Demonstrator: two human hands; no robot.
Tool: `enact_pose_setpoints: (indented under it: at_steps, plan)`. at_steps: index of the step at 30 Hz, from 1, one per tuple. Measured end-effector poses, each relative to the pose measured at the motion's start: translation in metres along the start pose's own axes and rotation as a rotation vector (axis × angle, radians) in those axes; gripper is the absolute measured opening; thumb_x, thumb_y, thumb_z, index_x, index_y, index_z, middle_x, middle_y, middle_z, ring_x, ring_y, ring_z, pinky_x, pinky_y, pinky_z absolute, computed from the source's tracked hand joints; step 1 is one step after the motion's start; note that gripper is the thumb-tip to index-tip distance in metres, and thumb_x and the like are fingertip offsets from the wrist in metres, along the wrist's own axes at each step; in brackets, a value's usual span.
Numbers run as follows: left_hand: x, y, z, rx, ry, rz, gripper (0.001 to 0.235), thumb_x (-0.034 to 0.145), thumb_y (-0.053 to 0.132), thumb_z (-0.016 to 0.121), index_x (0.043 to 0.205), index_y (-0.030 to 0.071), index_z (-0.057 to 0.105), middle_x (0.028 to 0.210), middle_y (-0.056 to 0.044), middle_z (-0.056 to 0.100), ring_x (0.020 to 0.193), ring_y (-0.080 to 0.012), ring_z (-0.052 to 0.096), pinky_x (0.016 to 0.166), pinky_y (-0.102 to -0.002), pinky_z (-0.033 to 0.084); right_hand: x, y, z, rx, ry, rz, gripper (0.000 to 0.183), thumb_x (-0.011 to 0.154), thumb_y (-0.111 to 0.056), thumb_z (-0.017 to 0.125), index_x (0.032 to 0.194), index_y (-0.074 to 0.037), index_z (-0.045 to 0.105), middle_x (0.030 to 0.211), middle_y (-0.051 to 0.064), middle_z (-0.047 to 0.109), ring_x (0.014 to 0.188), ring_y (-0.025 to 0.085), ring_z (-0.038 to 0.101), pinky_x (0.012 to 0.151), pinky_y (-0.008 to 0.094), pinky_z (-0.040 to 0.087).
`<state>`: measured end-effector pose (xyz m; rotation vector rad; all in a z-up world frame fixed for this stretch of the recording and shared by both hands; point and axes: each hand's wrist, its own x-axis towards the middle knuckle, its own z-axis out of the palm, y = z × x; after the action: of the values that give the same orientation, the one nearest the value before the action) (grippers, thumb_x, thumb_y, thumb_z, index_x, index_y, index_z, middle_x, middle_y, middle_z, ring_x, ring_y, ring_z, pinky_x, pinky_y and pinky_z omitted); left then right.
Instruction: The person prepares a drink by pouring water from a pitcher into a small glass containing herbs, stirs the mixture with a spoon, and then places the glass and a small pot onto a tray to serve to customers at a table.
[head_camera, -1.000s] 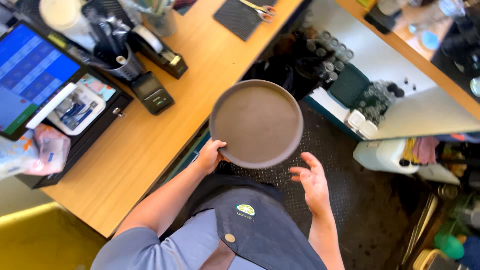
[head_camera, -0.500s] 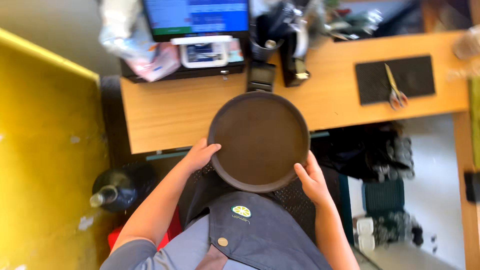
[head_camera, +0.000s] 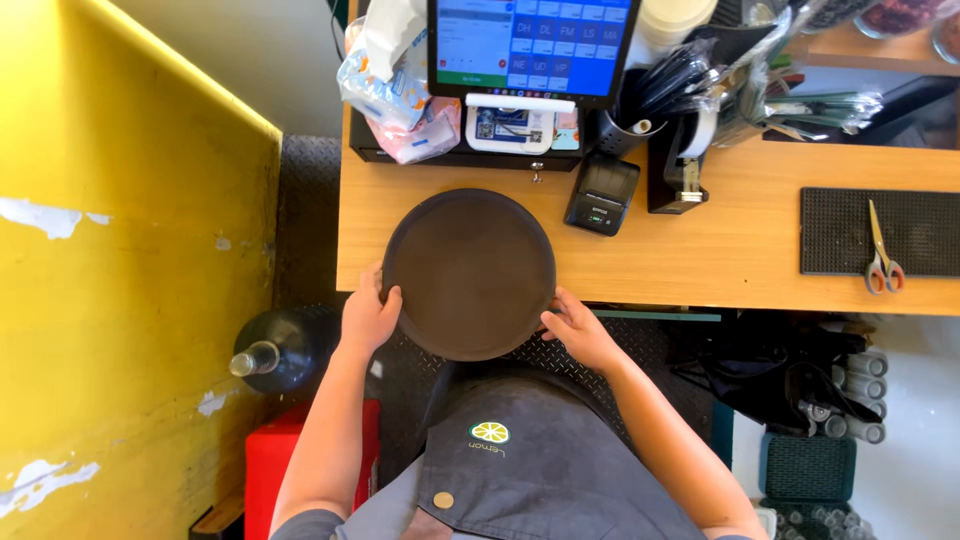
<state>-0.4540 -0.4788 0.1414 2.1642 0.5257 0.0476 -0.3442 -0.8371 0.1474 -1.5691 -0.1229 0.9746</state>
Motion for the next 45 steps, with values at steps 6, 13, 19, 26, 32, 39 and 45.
enact_pose_setpoints:
  at_steps: [6,13,19,26,32,39,45]
  plan:
    - [0.025,0.016,-0.011,0.212,0.163,0.346,0.049,0.090,0.016,0.066,0.138,0.009,0.056,0.113,-0.017,0.069,0.100,-0.0401,0.069,0.081,-0.048,0.055,-0.011,0.002,0.003,0.027,0.005,-0.111,0.067,0.099,-0.009,0.052,0.159,-0.009,0.023,0.143,0.013,0.053,0.117,0.020,0.065,0.092,0.033,0.055]
    - [0.046,0.100,-0.001,0.155,0.105,0.513,0.039,0.090,0.005,0.067,0.128,0.007,0.062,0.132,-0.015,0.062,0.076,-0.0219,0.063,0.068,-0.033,0.054,-0.054,0.012,0.004,0.083,0.217,-0.243,0.057,0.100,-0.010,0.056,0.153,-0.001,0.036,0.146,0.011,0.055,0.112,0.018,0.067,0.096,0.032,0.053]
    - [0.027,0.207,0.096,-0.148,-0.310,0.778,0.030,0.091,-0.002,0.066,0.121,0.005,0.064,0.128,-0.013,0.063,0.078,-0.0146,0.061,0.069,-0.026,0.053,-0.139,0.043,-0.028,0.292,0.482,-0.331,0.042,0.103,-0.011,0.056,0.143,-0.001,0.053,0.131,0.009,0.065,0.106,0.015,0.067,0.097,0.032,0.055]
    - [-0.072,0.300,0.221,-0.110,-1.160,1.098,0.028,0.086,0.002,0.069,0.113,0.007,0.067,0.127,-0.013,0.065,0.074,-0.0163,0.070,0.065,-0.029,0.056,-0.268,0.113,-0.004,0.485,0.969,-0.365,0.039,0.102,-0.011,0.057,0.140,-0.002,0.057,0.123,0.008,0.068,0.103,0.014,0.067,0.094,0.032,0.055]
    - [-0.161,0.333,0.292,-0.019,-1.535,1.336,0.026,0.086,0.009,0.071,0.112,0.009,0.067,0.127,-0.012,0.066,0.078,-0.0195,0.074,0.070,-0.035,0.058,-0.364,0.182,0.058,0.660,1.188,-0.214,0.021,0.098,-0.015,0.066,0.113,-0.002,0.068,0.089,0.005,0.073,0.082,0.014,0.063,0.078,0.031,0.052]
    - [-0.297,0.364,0.392,0.055,-1.722,1.429,0.026,0.087,0.010,0.070,0.113,0.011,0.067,0.127,-0.011,0.065,0.073,-0.0175,0.074,0.067,-0.034,0.058,-0.570,0.156,0.091,0.152,0.864,-1.002,0.050,0.091,-0.051,0.079,0.101,-0.002,0.075,0.101,0.009,0.071,0.096,0.028,0.069,0.098,0.046,0.052]
    - [-0.427,0.400,0.458,-0.003,-1.765,1.548,0.028,0.088,0.014,0.070,0.115,0.011,0.067,0.128,-0.012,0.064,0.077,-0.0193,0.073,0.070,-0.035,0.058,-0.698,0.171,0.086,-0.085,0.703,-1.008,0.039,0.113,-0.034,0.056,0.098,-0.003,0.073,0.112,0.015,0.070,0.106,0.035,0.069,0.097,0.049,0.056]
